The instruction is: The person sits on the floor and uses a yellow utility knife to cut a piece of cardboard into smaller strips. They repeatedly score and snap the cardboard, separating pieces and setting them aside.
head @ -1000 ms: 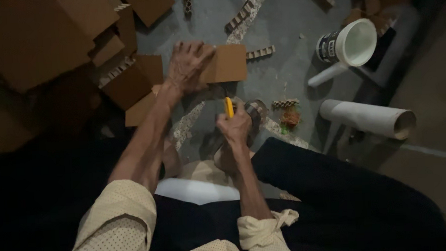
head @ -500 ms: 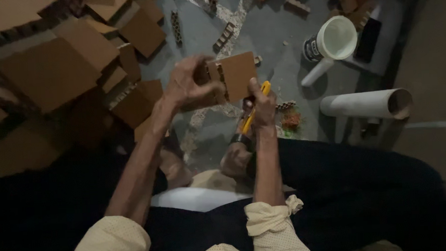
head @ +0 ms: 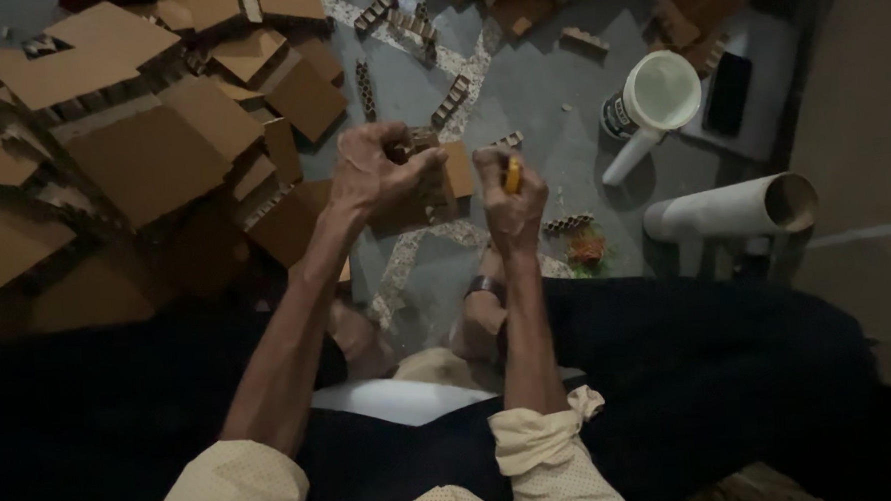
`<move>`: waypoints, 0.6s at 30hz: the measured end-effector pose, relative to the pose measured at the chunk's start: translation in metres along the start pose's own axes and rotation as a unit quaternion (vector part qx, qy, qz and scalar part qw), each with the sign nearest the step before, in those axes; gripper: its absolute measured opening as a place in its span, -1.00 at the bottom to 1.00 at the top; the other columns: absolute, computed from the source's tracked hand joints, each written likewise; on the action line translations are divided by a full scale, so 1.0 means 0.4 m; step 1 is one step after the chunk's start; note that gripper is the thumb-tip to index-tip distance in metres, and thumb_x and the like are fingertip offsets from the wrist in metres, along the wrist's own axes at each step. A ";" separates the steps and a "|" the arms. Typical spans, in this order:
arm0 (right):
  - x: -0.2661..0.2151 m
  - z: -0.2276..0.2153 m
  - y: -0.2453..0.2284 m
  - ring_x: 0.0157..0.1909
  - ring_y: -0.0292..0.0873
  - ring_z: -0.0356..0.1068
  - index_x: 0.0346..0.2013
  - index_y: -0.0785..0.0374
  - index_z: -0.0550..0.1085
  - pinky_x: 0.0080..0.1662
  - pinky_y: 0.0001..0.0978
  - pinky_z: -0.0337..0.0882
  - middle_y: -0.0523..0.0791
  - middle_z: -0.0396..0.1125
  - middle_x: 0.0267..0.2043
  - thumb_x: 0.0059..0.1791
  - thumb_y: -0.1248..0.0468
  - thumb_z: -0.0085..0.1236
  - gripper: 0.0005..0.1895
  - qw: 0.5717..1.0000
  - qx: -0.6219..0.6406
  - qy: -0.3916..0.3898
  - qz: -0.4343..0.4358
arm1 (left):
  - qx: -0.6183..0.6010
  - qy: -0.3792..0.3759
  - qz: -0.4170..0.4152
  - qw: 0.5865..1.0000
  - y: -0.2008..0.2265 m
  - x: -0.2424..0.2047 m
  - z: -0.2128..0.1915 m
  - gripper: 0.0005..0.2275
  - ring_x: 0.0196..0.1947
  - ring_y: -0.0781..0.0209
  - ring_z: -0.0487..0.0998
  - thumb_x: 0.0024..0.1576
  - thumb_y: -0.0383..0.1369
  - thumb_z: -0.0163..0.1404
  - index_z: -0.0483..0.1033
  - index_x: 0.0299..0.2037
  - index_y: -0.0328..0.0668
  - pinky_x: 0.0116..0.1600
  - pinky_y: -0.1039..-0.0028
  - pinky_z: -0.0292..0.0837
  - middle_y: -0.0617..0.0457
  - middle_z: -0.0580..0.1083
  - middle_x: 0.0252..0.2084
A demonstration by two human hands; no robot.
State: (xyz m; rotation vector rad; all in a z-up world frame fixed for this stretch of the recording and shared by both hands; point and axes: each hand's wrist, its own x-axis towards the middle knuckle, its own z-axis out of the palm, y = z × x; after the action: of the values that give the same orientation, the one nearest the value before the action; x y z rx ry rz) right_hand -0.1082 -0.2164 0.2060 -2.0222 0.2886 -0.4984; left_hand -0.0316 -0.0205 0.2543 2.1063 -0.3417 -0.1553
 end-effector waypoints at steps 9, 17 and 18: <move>0.008 -0.008 -0.138 -0.48 -0.08 0.38 -0.35 0.37 0.43 -0.39 -0.22 0.35 -0.01 0.34 -0.46 0.04 0.16 0.31 -0.67 0.981 -0.070 -0.042 -0.178 | -0.085 -0.174 -0.096 0.976 0.013 -0.016 -0.005 -0.65 -0.28 0.21 0.57 0.21 -0.07 0.02 0.64 0.00 -0.12 -0.13 0.33 0.46 -0.02 0.60 -0.21; -0.026 0.057 -0.155 -0.49 -0.14 0.49 -0.35 0.34 0.57 -0.39 -0.31 0.44 -0.03 0.48 -0.48 0.03 0.17 0.29 -0.75 0.998 -0.019 0.046 -0.031 | 0.007 -0.144 0.029 0.989 -0.010 0.002 -0.024 -0.52 -0.02 -0.07 0.60 0.01 -0.11 0.21 0.58 0.09 -0.18 0.08 0.19 0.50 -0.19 0.56 0.00; -0.029 0.069 -0.153 -0.49 -0.15 0.49 -0.36 0.33 0.58 -0.40 -0.31 0.44 -0.03 0.48 -0.49 0.03 0.16 0.29 -0.74 0.998 -0.028 0.058 -0.027 | 0.031 -0.143 0.036 0.989 -0.013 0.010 -0.024 -0.52 -0.02 -0.09 0.61 -0.01 -0.10 0.22 0.59 0.09 -0.17 0.08 0.18 0.50 -0.18 0.57 -0.01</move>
State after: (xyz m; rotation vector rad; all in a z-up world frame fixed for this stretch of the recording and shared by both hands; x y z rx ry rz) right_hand -0.1060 -0.1610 0.2454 -2.0626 0.3217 -0.6485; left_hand -0.0246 -0.0114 0.2550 2.1313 -0.6004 -0.4108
